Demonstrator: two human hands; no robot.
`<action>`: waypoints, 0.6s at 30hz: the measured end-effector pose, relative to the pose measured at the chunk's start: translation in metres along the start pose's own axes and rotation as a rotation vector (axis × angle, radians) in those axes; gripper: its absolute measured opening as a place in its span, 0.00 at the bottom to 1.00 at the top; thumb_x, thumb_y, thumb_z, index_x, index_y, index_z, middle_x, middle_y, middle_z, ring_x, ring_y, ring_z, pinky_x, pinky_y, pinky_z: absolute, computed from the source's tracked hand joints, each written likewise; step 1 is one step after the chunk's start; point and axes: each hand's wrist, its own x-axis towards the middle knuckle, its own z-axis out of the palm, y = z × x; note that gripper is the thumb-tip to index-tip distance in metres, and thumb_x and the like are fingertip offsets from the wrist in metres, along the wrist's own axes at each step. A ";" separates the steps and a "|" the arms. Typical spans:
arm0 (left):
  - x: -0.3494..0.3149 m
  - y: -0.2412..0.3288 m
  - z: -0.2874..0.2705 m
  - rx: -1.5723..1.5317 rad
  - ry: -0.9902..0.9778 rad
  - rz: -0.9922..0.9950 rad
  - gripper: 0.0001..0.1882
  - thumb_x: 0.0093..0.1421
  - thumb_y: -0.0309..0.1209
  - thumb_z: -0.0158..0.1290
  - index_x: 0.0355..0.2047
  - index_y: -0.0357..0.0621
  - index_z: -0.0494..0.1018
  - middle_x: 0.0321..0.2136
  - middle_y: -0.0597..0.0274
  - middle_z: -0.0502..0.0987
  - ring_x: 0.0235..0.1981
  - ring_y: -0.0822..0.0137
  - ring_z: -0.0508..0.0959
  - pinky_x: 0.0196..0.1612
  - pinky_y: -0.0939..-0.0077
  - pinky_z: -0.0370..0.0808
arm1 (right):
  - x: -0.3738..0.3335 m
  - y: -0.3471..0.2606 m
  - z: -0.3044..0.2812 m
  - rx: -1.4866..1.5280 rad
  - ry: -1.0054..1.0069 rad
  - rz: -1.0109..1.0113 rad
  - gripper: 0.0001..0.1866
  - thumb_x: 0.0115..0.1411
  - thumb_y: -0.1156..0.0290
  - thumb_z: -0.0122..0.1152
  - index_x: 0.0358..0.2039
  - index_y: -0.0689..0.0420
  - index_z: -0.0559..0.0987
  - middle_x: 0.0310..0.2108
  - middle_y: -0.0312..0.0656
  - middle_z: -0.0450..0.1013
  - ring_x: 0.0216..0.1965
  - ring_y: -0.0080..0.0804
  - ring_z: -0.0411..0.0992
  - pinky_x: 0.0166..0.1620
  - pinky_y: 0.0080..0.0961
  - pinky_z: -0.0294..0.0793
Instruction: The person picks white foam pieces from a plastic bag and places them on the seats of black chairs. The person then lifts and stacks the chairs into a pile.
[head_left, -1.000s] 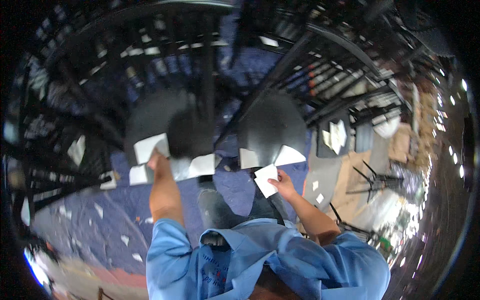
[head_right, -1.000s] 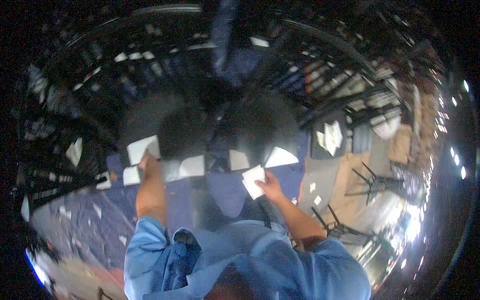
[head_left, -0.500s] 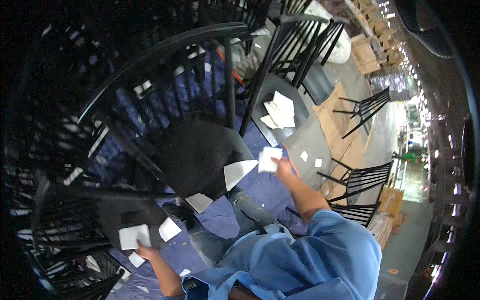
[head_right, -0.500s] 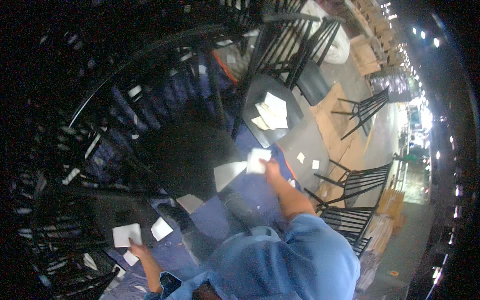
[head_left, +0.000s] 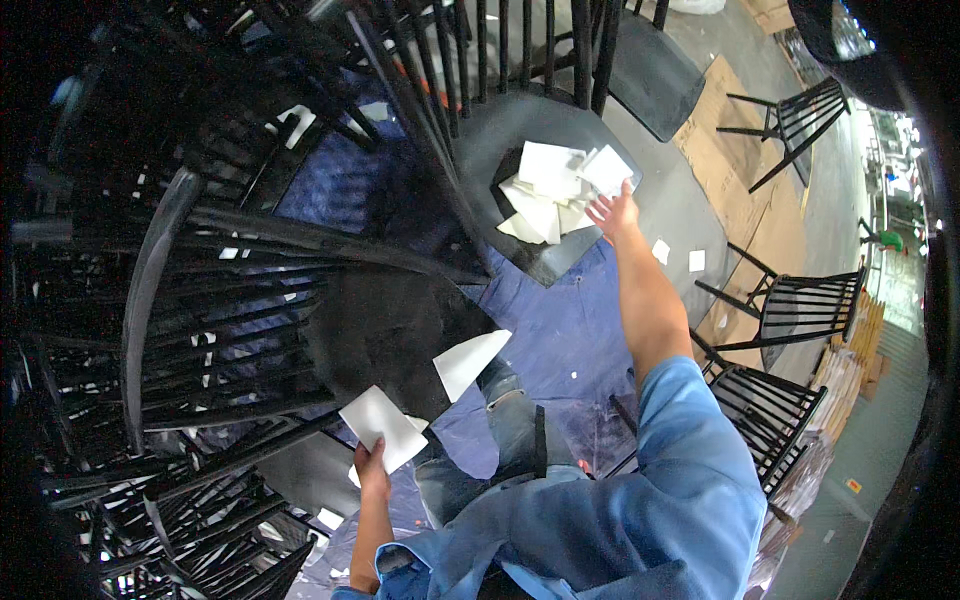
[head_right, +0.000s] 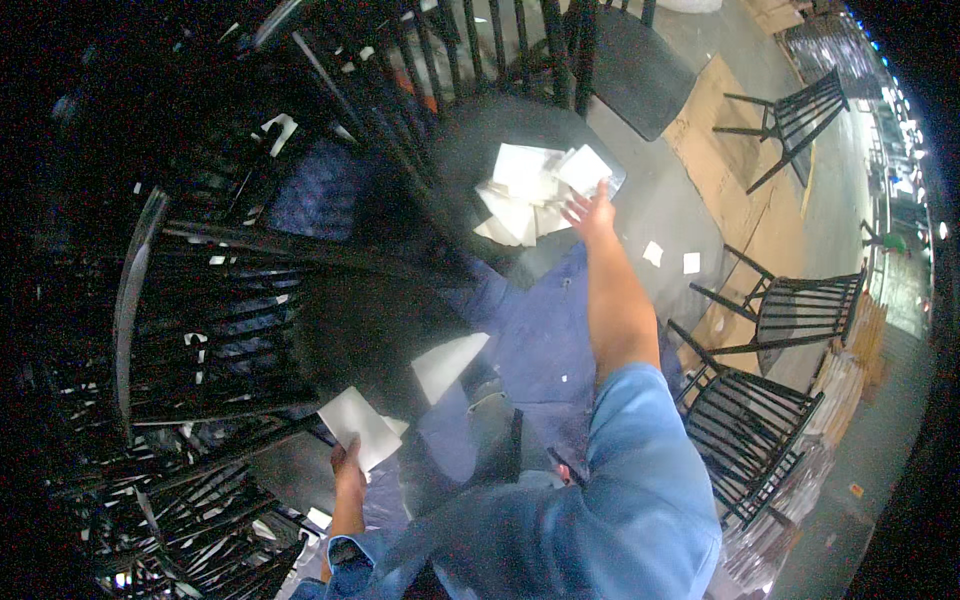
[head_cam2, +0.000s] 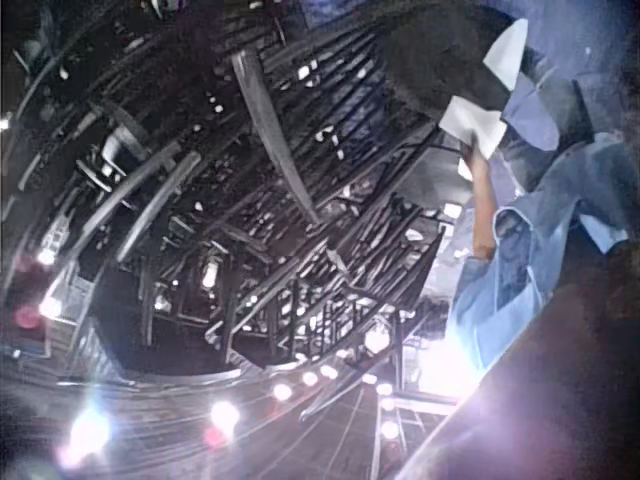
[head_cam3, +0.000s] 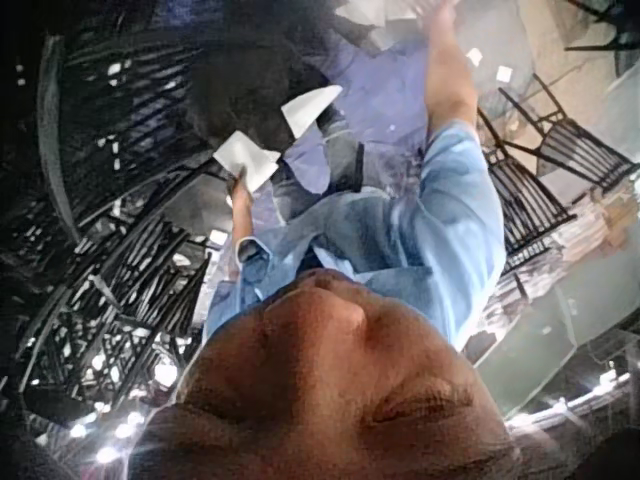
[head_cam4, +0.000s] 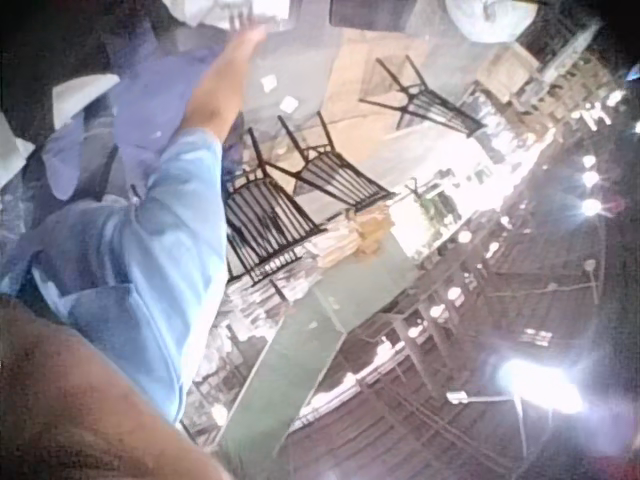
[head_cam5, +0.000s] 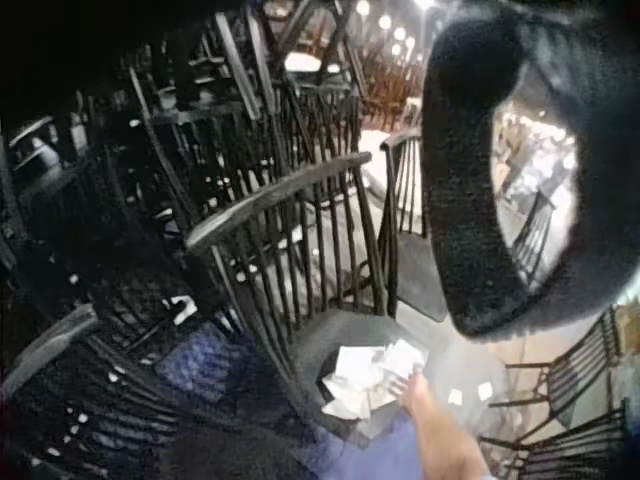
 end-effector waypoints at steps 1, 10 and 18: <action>0.002 0.004 0.005 0.017 0.004 0.007 0.22 0.64 0.25 0.57 0.58 0.34 0.69 0.50 0.59 0.78 0.50 0.66 0.78 0.56 0.71 0.72 | -0.002 0.003 0.007 -0.060 0.087 0.071 0.41 0.63 0.45 0.63 0.66 0.59 0.61 0.59 0.52 0.65 0.56 0.55 0.70 0.53 0.57 0.75; 0.001 0.014 -0.003 0.183 0.092 0.014 0.20 0.62 0.25 0.59 0.55 0.34 0.71 0.48 0.59 0.79 0.48 0.66 0.78 0.54 0.72 0.72 | 0.012 0.030 0.056 -0.596 0.107 -0.015 0.31 0.53 0.63 0.76 0.53 0.65 0.73 0.40 0.48 0.73 0.41 0.46 0.74 0.38 0.41 0.80; 0.008 -0.030 -0.032 0.057 0.045 0.001 0.22 0.62 0.26 0.59 0.56 0.35 0.72 0.50 0.59 0.79 0.49 0.66 0.78 0.55 0.72 0.72 | 0.027 0.024 0.028 0.166 -0.179 0.222 0.14 0.62 0.75 0.58 0.48 0.62 0.71 0.33 0.46 0.68 0.36 0.44 0.71 0.41 0.39 0.79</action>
